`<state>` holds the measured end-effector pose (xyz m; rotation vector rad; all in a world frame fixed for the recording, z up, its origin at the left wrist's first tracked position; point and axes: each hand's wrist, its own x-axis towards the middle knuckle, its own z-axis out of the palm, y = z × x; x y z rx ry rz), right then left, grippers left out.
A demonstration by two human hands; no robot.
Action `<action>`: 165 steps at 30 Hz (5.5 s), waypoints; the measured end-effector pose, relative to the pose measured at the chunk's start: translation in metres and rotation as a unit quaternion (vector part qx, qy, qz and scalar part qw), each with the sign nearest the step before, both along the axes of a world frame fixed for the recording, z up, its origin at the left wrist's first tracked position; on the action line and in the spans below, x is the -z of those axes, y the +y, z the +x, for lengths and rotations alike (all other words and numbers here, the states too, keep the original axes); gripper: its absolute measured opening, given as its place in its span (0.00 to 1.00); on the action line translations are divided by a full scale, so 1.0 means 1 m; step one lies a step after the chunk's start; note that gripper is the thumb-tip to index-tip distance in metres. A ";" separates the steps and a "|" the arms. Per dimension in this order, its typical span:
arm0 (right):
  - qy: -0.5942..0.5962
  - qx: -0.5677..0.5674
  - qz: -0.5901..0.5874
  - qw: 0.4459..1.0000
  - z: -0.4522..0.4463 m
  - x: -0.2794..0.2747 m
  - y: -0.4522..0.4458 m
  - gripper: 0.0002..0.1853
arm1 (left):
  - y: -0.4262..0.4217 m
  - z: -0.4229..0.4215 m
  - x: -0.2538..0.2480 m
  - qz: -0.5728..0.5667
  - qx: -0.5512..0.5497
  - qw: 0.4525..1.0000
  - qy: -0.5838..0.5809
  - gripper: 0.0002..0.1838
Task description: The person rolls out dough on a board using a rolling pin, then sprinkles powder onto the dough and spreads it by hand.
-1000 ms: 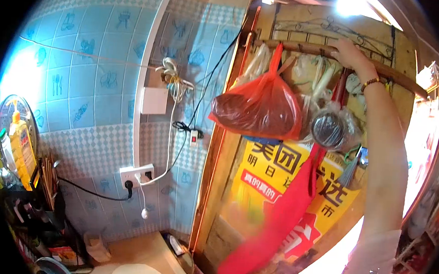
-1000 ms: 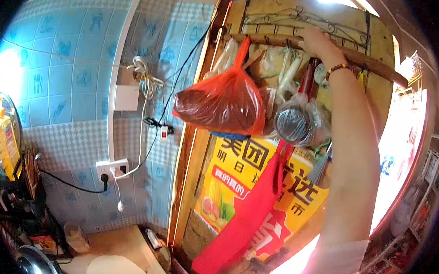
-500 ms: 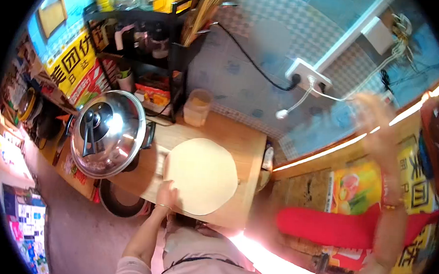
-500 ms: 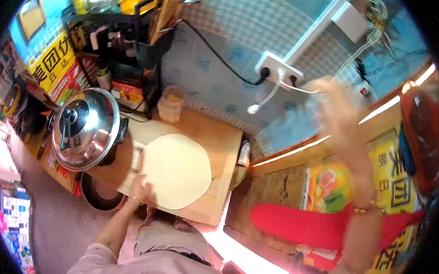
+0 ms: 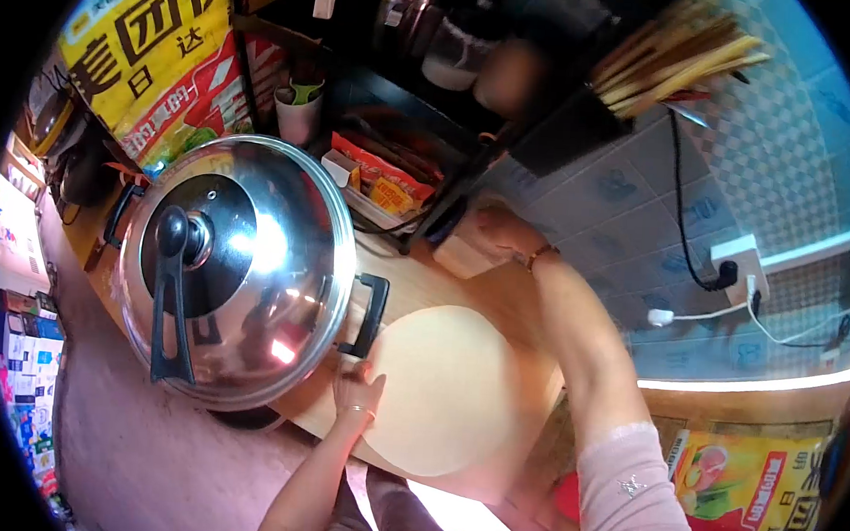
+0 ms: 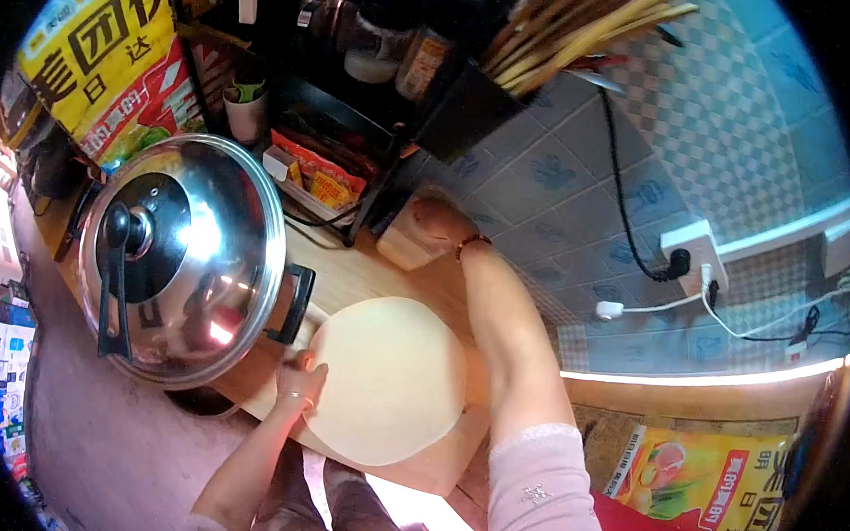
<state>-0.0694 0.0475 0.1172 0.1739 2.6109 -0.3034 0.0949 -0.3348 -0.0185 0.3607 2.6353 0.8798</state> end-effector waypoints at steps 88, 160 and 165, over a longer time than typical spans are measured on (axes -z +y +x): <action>0.185 -0.103 -0.115 0.971 0.295 0.110 -0.287 0.40 | -0.051 0.022 -0.019 -0.074 0.222 0.964 0.129 0.38; 0.156 -0.179 -0.036 0.971 0.208 0.097 -0.120 0.33 | -0.036 0.011 -0.007 -0.044 0.160 0.977 0.134 0.36; 0.226 0.005 0.017 0.974 0.179 0.115 -0.106 0.35 | -0.035 0.010 0.001 -0.024 0.157 0.974 0.159 0.36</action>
